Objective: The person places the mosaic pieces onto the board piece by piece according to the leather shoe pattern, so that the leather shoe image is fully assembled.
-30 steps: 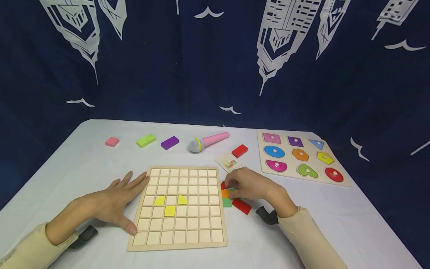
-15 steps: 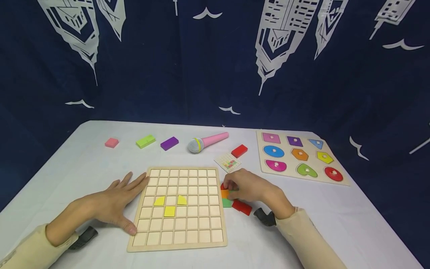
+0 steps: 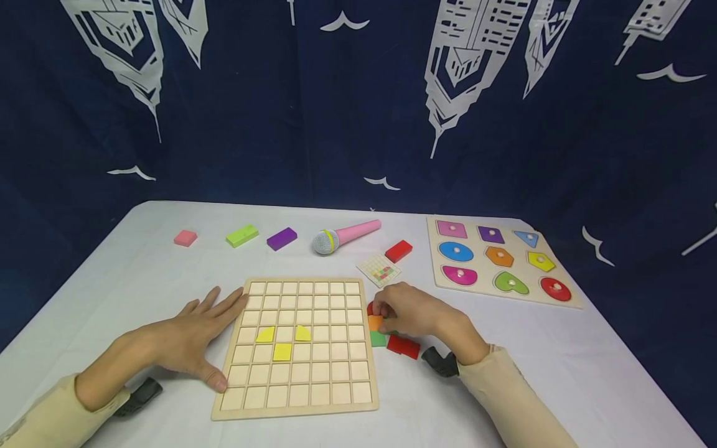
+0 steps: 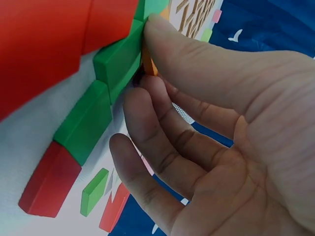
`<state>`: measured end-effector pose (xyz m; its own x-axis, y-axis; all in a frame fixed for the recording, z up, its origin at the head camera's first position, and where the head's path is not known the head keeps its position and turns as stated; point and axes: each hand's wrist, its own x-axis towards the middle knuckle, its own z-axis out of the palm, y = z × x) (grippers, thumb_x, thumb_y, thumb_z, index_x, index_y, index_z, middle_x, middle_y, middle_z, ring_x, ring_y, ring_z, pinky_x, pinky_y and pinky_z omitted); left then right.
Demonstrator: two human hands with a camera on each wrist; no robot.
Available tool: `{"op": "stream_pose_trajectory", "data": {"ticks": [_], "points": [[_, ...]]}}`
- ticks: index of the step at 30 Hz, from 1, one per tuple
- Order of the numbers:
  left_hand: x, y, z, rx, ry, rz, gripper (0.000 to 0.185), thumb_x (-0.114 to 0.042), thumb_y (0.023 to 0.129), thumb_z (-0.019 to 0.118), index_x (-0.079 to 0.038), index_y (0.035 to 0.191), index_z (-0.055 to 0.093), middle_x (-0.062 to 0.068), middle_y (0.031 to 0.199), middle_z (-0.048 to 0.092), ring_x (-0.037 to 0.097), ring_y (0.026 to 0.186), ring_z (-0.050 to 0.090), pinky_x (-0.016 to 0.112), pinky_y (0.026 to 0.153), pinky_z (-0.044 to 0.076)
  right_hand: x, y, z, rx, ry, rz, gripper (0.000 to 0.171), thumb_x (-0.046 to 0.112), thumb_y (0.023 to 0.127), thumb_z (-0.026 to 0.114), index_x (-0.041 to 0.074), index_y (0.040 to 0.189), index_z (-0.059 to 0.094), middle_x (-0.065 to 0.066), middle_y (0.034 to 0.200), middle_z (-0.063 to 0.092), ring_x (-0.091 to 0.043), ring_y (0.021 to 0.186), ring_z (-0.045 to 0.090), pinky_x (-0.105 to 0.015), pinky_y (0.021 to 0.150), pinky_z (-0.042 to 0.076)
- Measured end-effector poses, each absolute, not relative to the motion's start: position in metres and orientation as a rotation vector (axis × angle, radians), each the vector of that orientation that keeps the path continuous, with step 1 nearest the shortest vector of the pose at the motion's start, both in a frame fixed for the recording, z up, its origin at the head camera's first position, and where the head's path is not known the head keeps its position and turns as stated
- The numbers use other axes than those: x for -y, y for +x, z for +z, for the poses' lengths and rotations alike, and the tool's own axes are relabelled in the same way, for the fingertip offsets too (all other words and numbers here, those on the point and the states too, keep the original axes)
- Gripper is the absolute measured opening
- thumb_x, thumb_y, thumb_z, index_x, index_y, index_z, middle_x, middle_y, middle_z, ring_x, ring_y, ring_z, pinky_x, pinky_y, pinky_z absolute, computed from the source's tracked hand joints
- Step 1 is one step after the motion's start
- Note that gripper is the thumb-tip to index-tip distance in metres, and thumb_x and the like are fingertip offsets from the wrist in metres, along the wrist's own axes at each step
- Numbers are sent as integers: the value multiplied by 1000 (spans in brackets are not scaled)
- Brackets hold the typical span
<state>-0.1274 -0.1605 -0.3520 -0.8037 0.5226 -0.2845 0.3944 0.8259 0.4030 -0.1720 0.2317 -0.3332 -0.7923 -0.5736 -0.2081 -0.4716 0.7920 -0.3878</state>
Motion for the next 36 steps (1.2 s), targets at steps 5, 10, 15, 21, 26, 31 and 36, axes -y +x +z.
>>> {"op": "stream_pose_trajectory", "data": {"ticks": [5, 10, 15, 21, 26, 31, 36], "points": [[160, -127, -352, -2623, 686, 456, 146, -70, 54, 84, -4, 161, 10, 18, 169, 2, 54, 150, -5, 74, 116, 5, -231, -173, -334, -2664, -851, -458, 18, 14, 85, 80, 19, 94, 66, 9, 80, 57, -12, 81, 54, -24, 71, 50], [160, -128, -351, -2620, 692, 455, 145, -69, 55, 83, -3, 161, 10, 19, 168, 2, 54, 150, -6, 74, 116, 4, -228, -170, -331, -2685, -926, -449, 14, 17, 88, 78, 22, 88, 65, 12, 77, 58, -8, 75, 54, -22, 67, 49], [159, -130, -349, -2611, 683, 453, 145, -69, 55, 84, -4, 161, 9, 18, 169, 0, 53, 150, -8, 74, 116, 3, -221, -163, -321, -2740, -938, -450, 14, 18, 88, 77, 23, 89, 65, 14, 77, 59, -7, 74, 54, -22, 65, 49], [160, -132, -348, -2588, 687, 510, 145, -69, 55, 85, -3, 161, 9, 19, 168, 0, 53, 150, -9, 74, 115, 1, -206, -156, -312, -2755, -986, -433, 16, 17, 88, 77, 23, 88, 62, 14, 77, 57, -6, 73, 53, -22, 66, 48], [165, -135, -352, -2604, 707, 567, 143, -65, 56, 87, -3, 160, 12, 20, 168, 5, 52, 151, -5, 74, 116, 3, -190, -152, -308, -2728, -1065, -417, 14, 17, 90, 75, 22, 89, 62, 13, 80, 57, -5, 75, 53, -21, 66, 49], [165, -134, -354, -2626, 714, 551, 146, -68, 54, 86, -3, 161, 9, 19, 168, 4, 51, 151, -4, 71, 118, 4, -175, -150, -307, -2664, -1157, -424, 14, 19, 92, 73, 22, 86, 62, 12, 76, 55, -5, 72, 52, -20, 63, 47], [163, -132, -354, -2642, 701, 500, 146, -68, 53, 85, -3, 161, 9, 18, 169, 3, 51, 152, -3, 71, 118, 6, -156, -151, -309, -2643, -1210, -408, 11, 19, 93, 72, 19, 87, 63, 12, 75, 56, -5, 69, 51, -20, 63, 45]]}}
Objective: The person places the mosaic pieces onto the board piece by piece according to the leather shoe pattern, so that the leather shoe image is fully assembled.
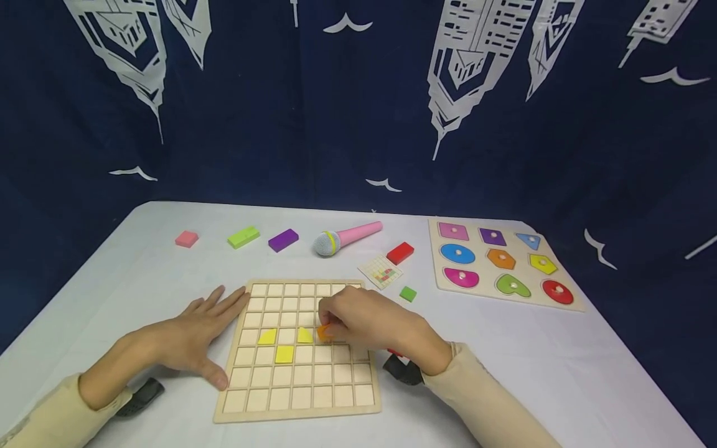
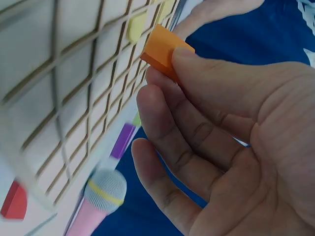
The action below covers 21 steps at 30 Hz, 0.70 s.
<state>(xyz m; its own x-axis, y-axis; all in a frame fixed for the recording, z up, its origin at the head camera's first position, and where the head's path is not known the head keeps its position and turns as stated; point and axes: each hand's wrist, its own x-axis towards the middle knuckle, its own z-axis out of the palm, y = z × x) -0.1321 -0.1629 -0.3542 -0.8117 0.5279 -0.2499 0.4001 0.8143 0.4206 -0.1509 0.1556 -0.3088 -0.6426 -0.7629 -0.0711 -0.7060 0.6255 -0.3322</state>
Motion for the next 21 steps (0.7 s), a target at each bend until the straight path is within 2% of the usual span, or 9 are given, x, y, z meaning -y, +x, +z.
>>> {"op": "stream_pose_trajectory", "data": {"ticks": [4, 7, 10, 15, 21], "points": [[163, -132, -353, -2651, 697, 482, 146, -68, 53, 85, -2, 160, 11, 19, 168, 4, 51, 152, -2, 70, 118, 7, -135, -152, -312, -2644, -1262, -369, 8, 18, 94, 71, 19, 89, 65, 13, 77, 58, -4, 70, 52, -19, 65, 46], [163, -132, -353, -2652, 701, 485, 146, -69, 53, 85, -2, 160, 11, 19, 168, 4, 51, 151, -2, 71, 118, 6, -119, -152, -314, -2646, -1284, -352, 9, 20, 94, 71, 20, 87, 64, 14, 75, 57, -4, 70, 51, -19, 61, 44], [163, -132, -353, -2654, 709, 484, 146, -69, 53, 84, -1, 160, 11, 20, 168, 5, 52, 151, -2, 71, 118, 7, -104, -151, -314, -2639, -1270, -382, 9, 19, 93, 72, 20, 87, 65, 12, 73, 57, -5, 68, 51, -18, 59, 44], [164, -132, -353, -2652, 724, 480, 146, -70, 54, 83, -1, 160, 10, 21, 168, 4, 53, 151, -1, 72, 117, 6, -81, -150, -318, -2631, -1189, -435, 4, 17, 91, 73, 18, 89, 70, 13, 76, 62, -4, 70, 55, -18, 63, 47], [164, -131, -353, -2649, 737, 472, 145, -69, 55, 83, -1, 160, 9, 21, 168, 4, 53, 151, -2, 72, 117, 7, -67, -145, -326, -2686, -1182, -340, 3, 18, 91, 73, 17, 93, 71, 13, 72, 61, -3, 65, 54, -17, 58, 47]]}}
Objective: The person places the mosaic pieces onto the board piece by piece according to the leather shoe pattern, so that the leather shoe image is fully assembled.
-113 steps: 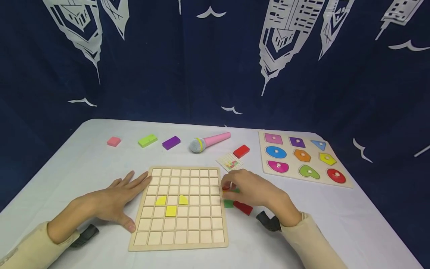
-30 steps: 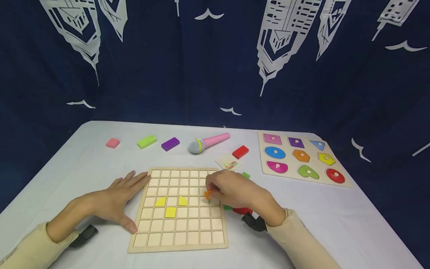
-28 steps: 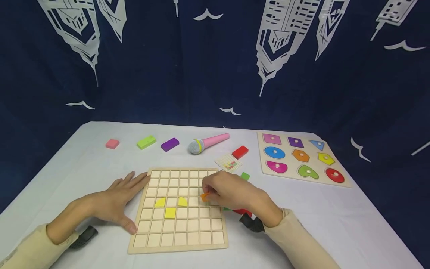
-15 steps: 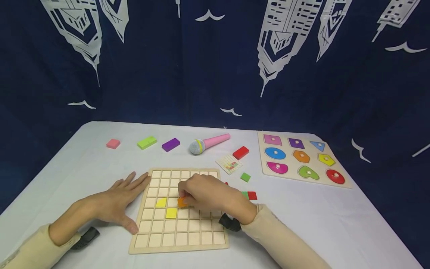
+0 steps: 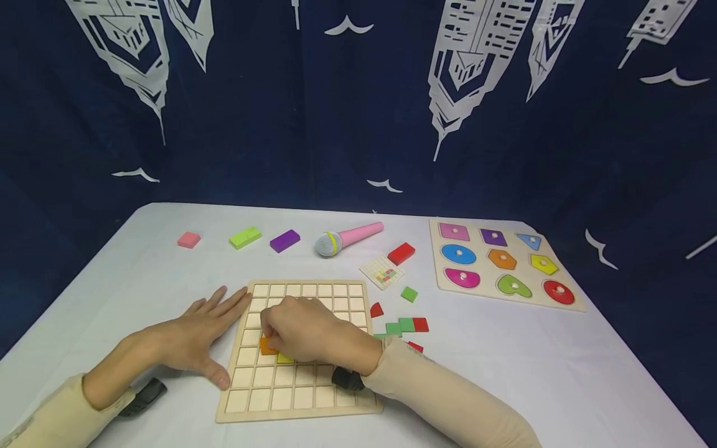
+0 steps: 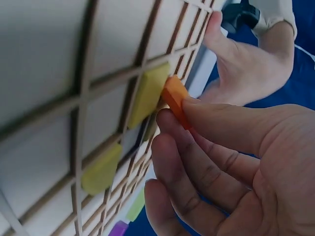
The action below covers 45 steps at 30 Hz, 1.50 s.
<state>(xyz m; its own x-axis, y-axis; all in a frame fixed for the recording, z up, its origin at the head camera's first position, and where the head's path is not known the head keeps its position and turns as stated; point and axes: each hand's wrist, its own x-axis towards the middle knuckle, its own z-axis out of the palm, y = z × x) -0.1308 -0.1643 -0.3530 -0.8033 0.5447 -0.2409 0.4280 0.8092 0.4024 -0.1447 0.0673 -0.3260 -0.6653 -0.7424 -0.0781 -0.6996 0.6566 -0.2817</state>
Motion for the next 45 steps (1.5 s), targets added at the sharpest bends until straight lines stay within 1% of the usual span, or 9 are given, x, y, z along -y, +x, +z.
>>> {"op": "stream_pose_trajectory", "data": {"ticks": [6, 15, 21, 25, 28, 33, 39, 45], "points": [[165, -133, -353, -2654, 734, 452, 146, -70, 55, 83, -1, 160, 9, 20, 168, 3, 53, 151, -2, 72, 117, 8, -63, -140, -329, -2723, -1202, -262, 4, 18, 91, 73, 18, 89, 69, 14, 72, 60, -3, 63, 54, -17, 55, 45], [165, -132, -353, -2656, 739, 478, 145, -70, 55, 83, -2, 160, 9, 21, 168, 5, 53, 151, -1, 71, 118, 7, -61, -135, -332, -2728, -1274, -188, 14, 28, 87, 79, 23, 85, 66, 18, 71, 56, 2, 64, 52, -16, 54, 43], [165, -131, -353, -2656, 745, 483, 145, -68, 55, 83, -1, 160, 9, 22, 167, 5, 54, 150, -1, 72, 117, 6, -62, -132, -333, -2762, -1294, -104, 11, 31, 87, 79, 23, 86, 72, 16, 73, 57, 2, 67, 51, -17, 57, 44], [164, -131, -354, -2654, 743, 485, 145, -69, 55, 83, -2, 160, 9, 22, 167, 6, 54, 150, -1, 72, 117, 7, -62, -128, -333, -2779, -1323, -53, 13, 31, 88, 77, 23, 80, 71, 15, 71, 56, 2, 66, 50, -17, 57, 45], [164, -132, -355, -2656, 736, 485, 145, -69, 54, 83, -2, 160, 10, 22, 167, 6, 53, 151, -1, 71, 117, 6, -63, -126, -332, -2780, -1378, -9, 13, 30, 89, 76, 23, 78, 74, 15, 70, 59, 2, 65, 49, -17, 59, 47], [163, -133, -356, -2662, 734, 481, 146, -69, 53, 83, -1, 160, 11, 22, 167, 7, 53, 151, -1, 72, 117, 7, -63, -124, -332, -2758, -1452, 46, 12, 28, 90, 75, 23, 80, 80, 14, 71, 61, 1, 65, 48, -15, 61, 47], [163, -132, -356, -2668, 737, 481, 146, -70, 53, 83, -1, 160, 11, 22, 167, 7, 54, 150, 0, 72, 117, 7, -65, -125, -331, -2745, -1510, 73, 10, 26, 89, 76, 23, 80, 80, 12, 71, 59, 1, 64, 48, -15, 60, 47], [163, -132, -356, -2667, 730, 470, 146, -70, 53, 83, -2, 160, 11, 22, 167, 6, 53, 151, 0, 71, 117, 7, -66, -127, -333, -2751, -1489, 44, 7, 27, 88, 78, 24, 81, 79, 13, 70, 56, 1, 64, 48, -15, 59, 46]]}}
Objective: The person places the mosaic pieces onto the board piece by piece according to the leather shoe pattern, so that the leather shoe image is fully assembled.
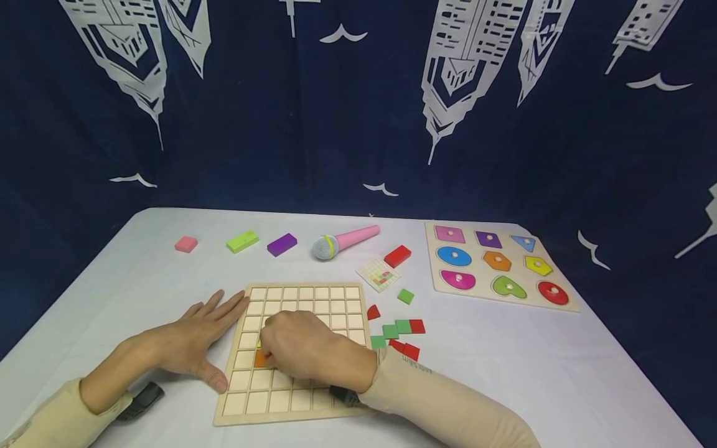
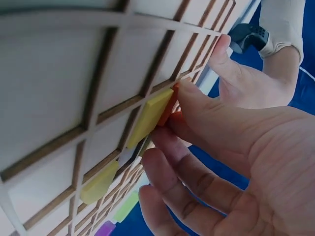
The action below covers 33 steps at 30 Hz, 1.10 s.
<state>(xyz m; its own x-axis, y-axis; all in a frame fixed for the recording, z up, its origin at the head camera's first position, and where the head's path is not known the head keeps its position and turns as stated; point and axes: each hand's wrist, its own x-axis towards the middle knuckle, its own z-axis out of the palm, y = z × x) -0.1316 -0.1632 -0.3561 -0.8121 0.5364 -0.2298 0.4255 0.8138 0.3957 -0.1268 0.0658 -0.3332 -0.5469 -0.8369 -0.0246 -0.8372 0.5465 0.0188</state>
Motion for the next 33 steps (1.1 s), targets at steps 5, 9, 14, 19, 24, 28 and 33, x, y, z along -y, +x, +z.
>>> {"op": "stream_pose_trajectory", "data": {"ticks": [5, 9, 14, 19, 24, 28, 33], "points": [[163, -131, -357, -2671, 735, 458, 146, -71, 54, 82, -2, 160, 10, 22, 167, 5, 54, 150, 0, 72, 117, 7, -67, -126, -336, -2761, -1457, 42, 8, 30, 89, 76, 23, 94, 77, 12, 80, 63, 1, 70, 54, -17, 65, 51], [163, -130, -357, -2668, 730, 462, 146, -71, 54, 82, -2, 160, 10, 21, 168, 5, 54, 150, 0, 72, 117, 7, -70, -127, -334, -2724, -1455, 9, 19, 29, 91, 75, 23, 108, 76, 12, 91, 68, 1, 80, 59, -19, 72, 55], [163, -131, -357, -2669, 717, 452, 146, -72, 53, 82, -3, 160, 11, 20, 168, 5, 53, 151, 0, 71, 118, 8, -84, -131, -328, -2645, -1437, -121, 26, 29, 92, 74, 21, 117, 74, 11, 104, 71, 1, 89, 61, -21, 83, 55], [163, -131, -356, -2668, 709, 458, 147, -69, 52, 85, -3, 160, 12, 21, 168, 6, 53, 151, 0, 71, 118, 7, -114, -137, -320, -2663, -1364, -266, 25, 29, 92, 73, 18, 114, 74, 7, 104, 71, -4, 91, 64, -23, 81, 55], [162, -131, -355, -2664, 687, 468, 147, -69, 51, 85, -3, 160, 12, 21, 168, 6, 53, 151, -1, 70, 118, 6, -150, -142, -310, -2698, -1248, -392, 25, 28, 92, 73, 15, 114, 73, 6, 103, 71, -8, 91, 64, -24, 80, 55], [161, -130, -355, -2669, 685, 465, 146, -69, 51, 84, -2, 160, 14, 21, 167, 7, 53, 151, 0, 70, 118, 7, -180, -144, -306, -2726, -1187, -426, 27, 28, 91, 75, 14, 114, 73, 4, 101, 71, -11, 91, 66, -26, 79, 56], [162, -130, -355, -2676, 694, 456, 146, -70, 50, 83, -3, 160, 14, 21, 168, 7, 53, 151, 0, 70, 118, 8, -208, -148, -306, -2757, -1054, -417, 32, 28, 88, 78, 15, 117, 73, 5, 102, 71, -13, 91, 65, -33, 81, 58]]}}
